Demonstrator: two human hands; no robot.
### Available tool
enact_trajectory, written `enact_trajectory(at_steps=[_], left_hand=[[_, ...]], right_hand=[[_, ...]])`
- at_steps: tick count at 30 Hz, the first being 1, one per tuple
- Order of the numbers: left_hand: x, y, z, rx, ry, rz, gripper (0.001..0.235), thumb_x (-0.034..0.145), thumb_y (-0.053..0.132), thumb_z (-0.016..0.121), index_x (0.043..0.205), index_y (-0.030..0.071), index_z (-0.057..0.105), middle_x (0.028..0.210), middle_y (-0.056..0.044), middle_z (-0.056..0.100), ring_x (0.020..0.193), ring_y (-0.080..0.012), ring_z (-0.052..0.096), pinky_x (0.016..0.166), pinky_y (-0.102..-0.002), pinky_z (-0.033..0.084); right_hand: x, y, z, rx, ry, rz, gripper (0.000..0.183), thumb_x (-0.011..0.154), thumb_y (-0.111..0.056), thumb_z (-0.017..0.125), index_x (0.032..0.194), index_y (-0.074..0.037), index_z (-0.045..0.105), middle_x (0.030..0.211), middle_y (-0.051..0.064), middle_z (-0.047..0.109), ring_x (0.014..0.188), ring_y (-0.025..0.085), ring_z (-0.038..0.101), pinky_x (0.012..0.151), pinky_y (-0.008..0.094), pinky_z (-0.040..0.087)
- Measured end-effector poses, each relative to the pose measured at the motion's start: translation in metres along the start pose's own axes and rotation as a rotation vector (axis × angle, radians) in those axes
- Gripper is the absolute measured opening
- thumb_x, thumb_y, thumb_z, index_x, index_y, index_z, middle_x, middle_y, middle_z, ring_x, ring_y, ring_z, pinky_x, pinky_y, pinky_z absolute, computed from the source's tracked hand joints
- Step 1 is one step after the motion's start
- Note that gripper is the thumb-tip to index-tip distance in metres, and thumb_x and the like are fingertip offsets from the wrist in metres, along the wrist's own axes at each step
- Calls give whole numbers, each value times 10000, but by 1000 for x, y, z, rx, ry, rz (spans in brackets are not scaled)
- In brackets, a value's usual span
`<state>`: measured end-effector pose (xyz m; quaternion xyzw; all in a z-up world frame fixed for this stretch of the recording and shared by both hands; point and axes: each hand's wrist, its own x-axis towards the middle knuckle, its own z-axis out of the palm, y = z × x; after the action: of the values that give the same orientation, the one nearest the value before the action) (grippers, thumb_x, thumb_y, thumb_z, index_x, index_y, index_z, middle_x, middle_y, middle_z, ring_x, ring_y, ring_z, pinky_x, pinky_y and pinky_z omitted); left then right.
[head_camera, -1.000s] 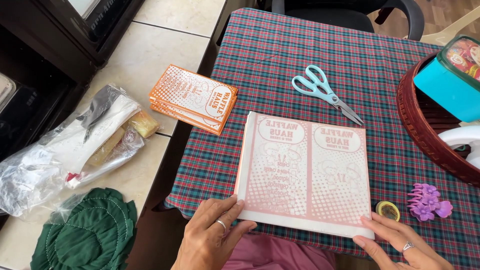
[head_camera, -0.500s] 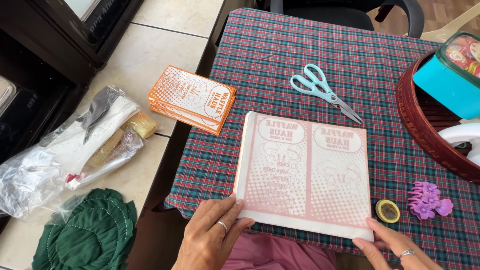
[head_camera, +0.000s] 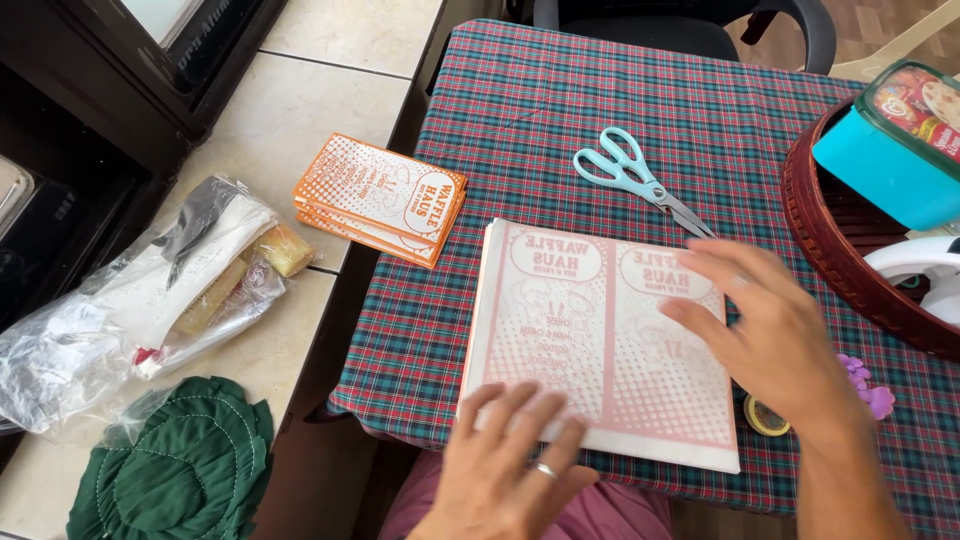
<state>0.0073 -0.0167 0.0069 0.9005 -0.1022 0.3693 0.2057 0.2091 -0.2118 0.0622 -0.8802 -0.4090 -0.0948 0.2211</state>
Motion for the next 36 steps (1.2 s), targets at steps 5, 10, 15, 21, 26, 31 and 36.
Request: enact_trajectory(at_steps=[5,10,15,21,26,31,36], left_hand=[[8,10,16,-101,-77,52,269,990,212,763,1166,54,634,1192,-142,645,1114,-344,642,931,-505,471],[6,7,27,-70,-41,47,228,1088,225,576,1151,25,666,1151,-129,683,1059,-325,657,918,-500,465],[6,7,29,-94,-36,43,189,1068,182,626,1142,10,659,1127,-132,678,1043,-327,653,917,-502,461],[-1,5,22,-110,-24,30,246,1034,246,697,1152,33,657,1240,-178,666,1126,-366,648,943,-515,481],[-20,-28,-16,-45,71,-116,515,879,456,863,1186,100,654,1272,-192,654,1117,-354,689,908,-470,540],[-38,-42,-32,-143,12,-406,455,835,276,860,1228,124,688,1265,-86,698,1092,-222,717,932,-342,606],[-44,-37,-25,-151,1,-360,470,835,220,866,1251,119,671,1273,-110,702,1027,-246,739,885,-355,629]], right_hand=[[48,8,34,56,-237,50,552,939,-394,649,1382,-66,616,1422,68,584,1345,311,500,1159,558,294],[61,4,38,27,-354,142,559,950,-487,613,1271,-33,666,1280,83,707,1201,309,634,1026,504,445],[57,3,41,33,-305,116,507,962,-435,631,1250,-19,671,1227,115,722,1159,313,653,968,477,490],[46,-1,33,44,-232,65,600,942,-360,661,1402,10,553,1441,172,546,1333,354,489,1101,512,355],[-11,-10,-13,26,-49,43,684,889,-258,699,1492,5,512,1579,239,425,1455,369,432,1164,498,352],[-90,-37,-34,-85,36,240,641,716,-286,791,1327,-118,697,1425,94,683,1264,226,662,1061,384,540],[-121,-57,-14,71,107,481,620,679,-120,839,1287,-103,718,1307,70,731,965,161,757,894,270,610]])
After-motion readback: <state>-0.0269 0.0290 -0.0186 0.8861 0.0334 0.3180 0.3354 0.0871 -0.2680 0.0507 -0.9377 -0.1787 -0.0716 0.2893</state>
